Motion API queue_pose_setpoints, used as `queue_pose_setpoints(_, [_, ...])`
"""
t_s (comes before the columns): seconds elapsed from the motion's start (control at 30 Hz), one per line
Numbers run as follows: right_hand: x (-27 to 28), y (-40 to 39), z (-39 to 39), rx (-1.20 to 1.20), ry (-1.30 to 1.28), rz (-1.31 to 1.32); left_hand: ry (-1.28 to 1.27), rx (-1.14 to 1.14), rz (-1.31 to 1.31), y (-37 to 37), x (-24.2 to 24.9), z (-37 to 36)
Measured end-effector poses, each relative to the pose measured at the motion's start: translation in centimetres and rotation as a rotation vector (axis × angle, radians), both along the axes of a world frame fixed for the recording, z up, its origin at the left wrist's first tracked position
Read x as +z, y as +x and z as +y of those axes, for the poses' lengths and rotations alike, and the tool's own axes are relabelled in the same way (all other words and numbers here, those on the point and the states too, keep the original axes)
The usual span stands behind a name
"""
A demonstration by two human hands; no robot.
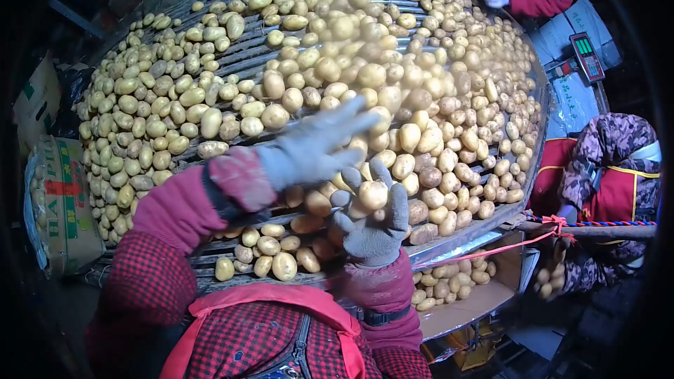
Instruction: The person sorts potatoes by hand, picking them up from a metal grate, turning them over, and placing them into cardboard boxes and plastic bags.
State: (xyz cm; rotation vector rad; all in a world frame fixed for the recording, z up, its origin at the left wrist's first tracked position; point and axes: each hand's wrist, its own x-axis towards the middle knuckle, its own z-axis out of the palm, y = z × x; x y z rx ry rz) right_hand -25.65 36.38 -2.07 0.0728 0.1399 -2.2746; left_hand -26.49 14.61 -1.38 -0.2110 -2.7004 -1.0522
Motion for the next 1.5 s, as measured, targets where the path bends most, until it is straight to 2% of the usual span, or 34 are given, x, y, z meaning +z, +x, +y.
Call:
queue_pose_setpoints(0.03, [-0.1,0.2,-0.1,-0.044,0.041,-0.013,0.156,0.042,-0.06,0.7,1.0,-2.1])
queue_pose_setpoints(0.1, [0.3,0.5,-0.9,-0.018,0.121,0.038,-0.08,0.138,0.103,1.8,1.9,-8.8])
queue_pose_setpoints(0.13, [0.3,0.6,-1.7,0.026,0.13,0.021,-0.145,0.205,0.005,2.4,2.5,-12.4])
queue_pose_setpoints(0.17, [0.3,0.6,-2.4,0.07,0.138,0.004,-0.405,0.291,-0.079,3.0,1.8,-15.4])
queue_pose_setpoints(0.2, [0.1,0.9,-2.9,0.1,0.149,-0.002,-0.526,0.226,-0.257,3.8,1.2,-18.4])
queue_pose_setpoints(0.23, [-0.2,1.0,-3.4,0.128,0.164,-0.006,-0.525,0.225,-0.255,4.2,1.0,-19.6])
queue_pose_setpoints(0.27, [-0.6,1.3,-3.7,0.135,0.337,0.066,-0.597,0.125,-0.367,4.3,0.7,-20.4])
queue_pose_setpoints(0.3, [-0.5,1.2,-3.9,0.136,0.38,0.089,-0.666,0.023,-0.476,4.2,0.3,-20.5])
queue_pose_setpoints(0.33, [-0.4,1.1,-4.1,0.138,0.424,0.111,-0.676,0.047,-0.384,4.1,-0.4,-20.2])
queue_pose_setpoints(0.37, [-0.6,0.8,-4.1,0.191,0.36,0.01,-0.668,0.044,-0.392,4.1,-1.2,-19.9])
queue_pose_setpoints(0.43, [-1.3,0.9,-4.1,0.171,0.423,0.066,-0.725,0.216,-0.517,3.3,-1.0,-18.5])
queue_pose_setpoints(0.5, [-1.6,0.8,-4.0,0.139,0.489,0.128,-0.643,0.269,-0.513,3.2,-2.4,-18.9])
queue_pose_setpoints(0.57, [-1.5,0.4,-3.8,0.192,0.327,0.02,-0.535,0.337,-0.482,3.3,-2.7,-19.0])
queue_pose_setpoints(0.6, [-1.5,0.2,-3.8,0.19,0.333,0.014,-0.485,0.397,-0.547,3.1,-2.5,-18.6])
queue_pose_setpoints(0.67, [-1.5,0.2,-4.0,0.201,0.297,-0.012,-0.533,0.366,-0.606,2.0,-2.0,-18.4])
queue_pose_setpoints(0.7, [-1.4,0.3,-4.1,0.185,0.38,0.008,-0.58,0.351,-0.657,1.7,-1.6,-18.4])
queue_pose_setpoints(0.73, [-1.7,1.1,-4.5,0.093,0.461,0.207,-0.56,0.325,-0.738,1.2,-1.1,-18.4])
queue_pose_setpoints(0.8, [-1.8,0.3,-4.0,0.181,0.407,0.051,-0.547,0.383,-0.676,2.1,-2.0,-17.8])
queue_pose_setpoints(0.83, [-2.1,0.2,-3.9,0.183,0.409,0.093,-0.538,0.437,-0.621,2.5,-2.2,-17.5])
queue_pose_setpoints(0.87, [-2.9,0.7,-4.2,0.042,0.436,0.344,-0.584,0.448,-0.555,3.3,-2.5,-17.1])
queue_pose_setpoints(0.9, [-2.6,0.3,-4.1,0.078,0.422,0.265,-0.589,0.437,-0.551,3.4,-2.5,-17.1])
queue_pose_setpoints(0.97, [-2.0,-0.2,-4.0,0.143,0.397,0.1,-0.547,0.483,-0.724,4.2,-2.1,-17.4])
queue_pose_setpoints(1.0, [-2.1,0.1,-4.1,0.089,0.443,0.235,-0.558,0.485,-0.635,4.8,-2.0,-17.7])
queue_pose_setpoints(1.07, [-1.9,0.3,-3.9,0.026,0.481,0.375,-0.545,0.477,-0.625,5.0,-2.3,-18.0])
queue_pose_setpoints(1.13, [-1.5,-0.1,-3.7,0.16,0.427,0.234,-0.5,0.471,-0.617,5.2,-2.3,-17.9])
queue_pose_setpoints(1.23, [-1.8,-0.3,-3.7,0.18,0.372,0.173,-0.559,0.543,-0.46,5.1,-2.6,-16.2])
queue_pose_setpoints(1.27, [-2.0,-0.3,-4.0,0.177,0.371,0.182,-0.602,0.549,-0.425,4.7,-2.6,-15.8])
queue_pose_setpoints(1.3, [-2.3,0.1,-4.3,0.112,0.42,0.332,-0.597,0.548,-0.419,4.1,-2.4,-16.1])
queue_pose_setpoints(1.37, [-2.5,-0.4,-3.8,0.183,0.377,0.2,-0.521,0.464,-0.532,3.1,-2.7,-17.2])
queue_pose_setpoints(1.43, [-2.8,0.0,-3.7,0.068,0.406,0.477,-0.504,0.43,-0.57,3.1,-1.9,-17.2])
queue_pose_setpoints(1.47, [-2.8,0.0,-3.7,0.02,0.414,0.567,-0.321,0.501,-0.573,3.5,-1.6,-16.9])
queue_pose_setpoints(1.5, [-1.8,-0.3,-3.7,0.13,0.365,0.393,-0.135,0.571,-0.579,4.3,-1.3,-16.5])
